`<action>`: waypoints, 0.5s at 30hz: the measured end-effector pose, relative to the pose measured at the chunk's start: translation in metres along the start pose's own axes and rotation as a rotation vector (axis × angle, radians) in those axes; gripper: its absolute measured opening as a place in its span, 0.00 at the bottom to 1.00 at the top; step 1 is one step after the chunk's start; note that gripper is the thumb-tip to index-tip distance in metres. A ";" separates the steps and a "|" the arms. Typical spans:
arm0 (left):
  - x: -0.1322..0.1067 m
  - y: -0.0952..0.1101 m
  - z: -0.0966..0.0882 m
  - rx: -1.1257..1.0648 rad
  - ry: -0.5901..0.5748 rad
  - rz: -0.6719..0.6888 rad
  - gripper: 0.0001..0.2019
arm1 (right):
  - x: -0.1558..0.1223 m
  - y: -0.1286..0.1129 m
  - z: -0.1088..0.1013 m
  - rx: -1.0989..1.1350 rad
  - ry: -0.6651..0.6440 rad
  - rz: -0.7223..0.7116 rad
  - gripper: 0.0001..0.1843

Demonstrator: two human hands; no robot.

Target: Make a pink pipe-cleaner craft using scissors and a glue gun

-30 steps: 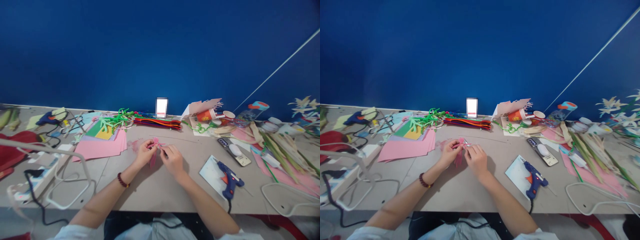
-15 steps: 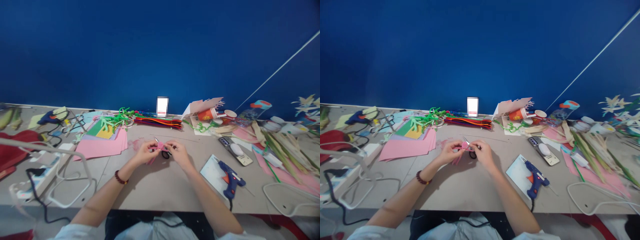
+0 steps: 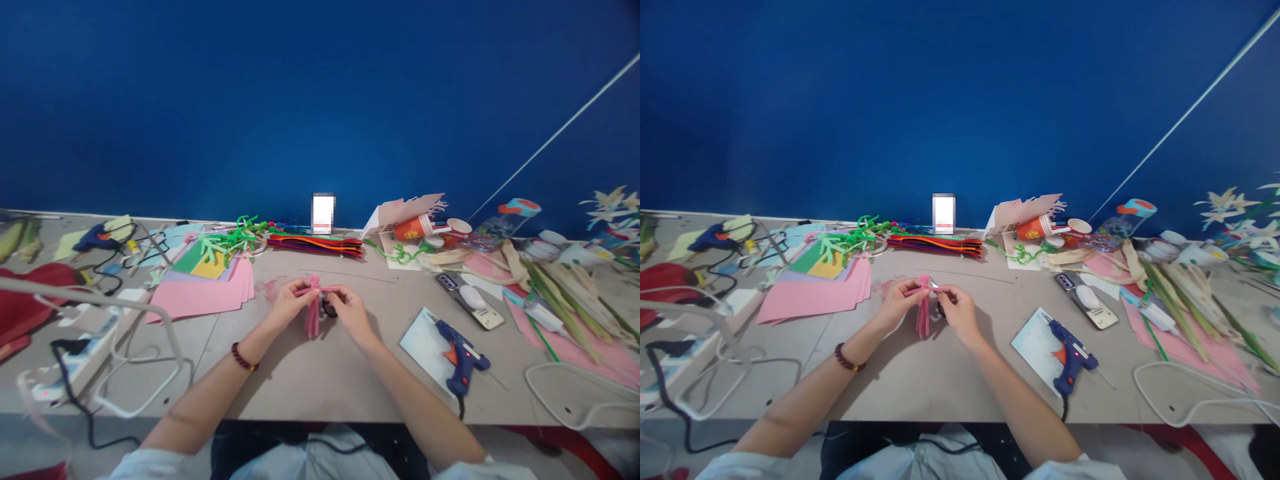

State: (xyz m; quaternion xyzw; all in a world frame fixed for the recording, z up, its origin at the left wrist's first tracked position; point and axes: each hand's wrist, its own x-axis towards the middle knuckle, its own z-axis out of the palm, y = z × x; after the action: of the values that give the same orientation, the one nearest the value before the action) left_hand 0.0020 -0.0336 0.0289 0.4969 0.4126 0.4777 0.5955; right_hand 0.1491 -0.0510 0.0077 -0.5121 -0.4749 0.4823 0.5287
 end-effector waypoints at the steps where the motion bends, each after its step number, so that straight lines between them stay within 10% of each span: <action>1: 0.000 0.001 0.000 -0.011 0.001 -0.013 0.13 | 0.000 0.000 -0.001 -0.015 0.008 -0.012 0.09; 15: 0.001 -0.002 0.001 0.080 0.057 0.060 0.13 | -0.002 0.002 0.001 -0.004 0.001 -0.032 0.10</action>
State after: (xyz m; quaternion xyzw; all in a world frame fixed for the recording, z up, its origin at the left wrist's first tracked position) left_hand 0.0038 -0.0329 0.0267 0.5186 0.4332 0.4924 0.5486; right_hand 0.1482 -0.0527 0.0060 -0.5057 -0.4839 0.4726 0.5355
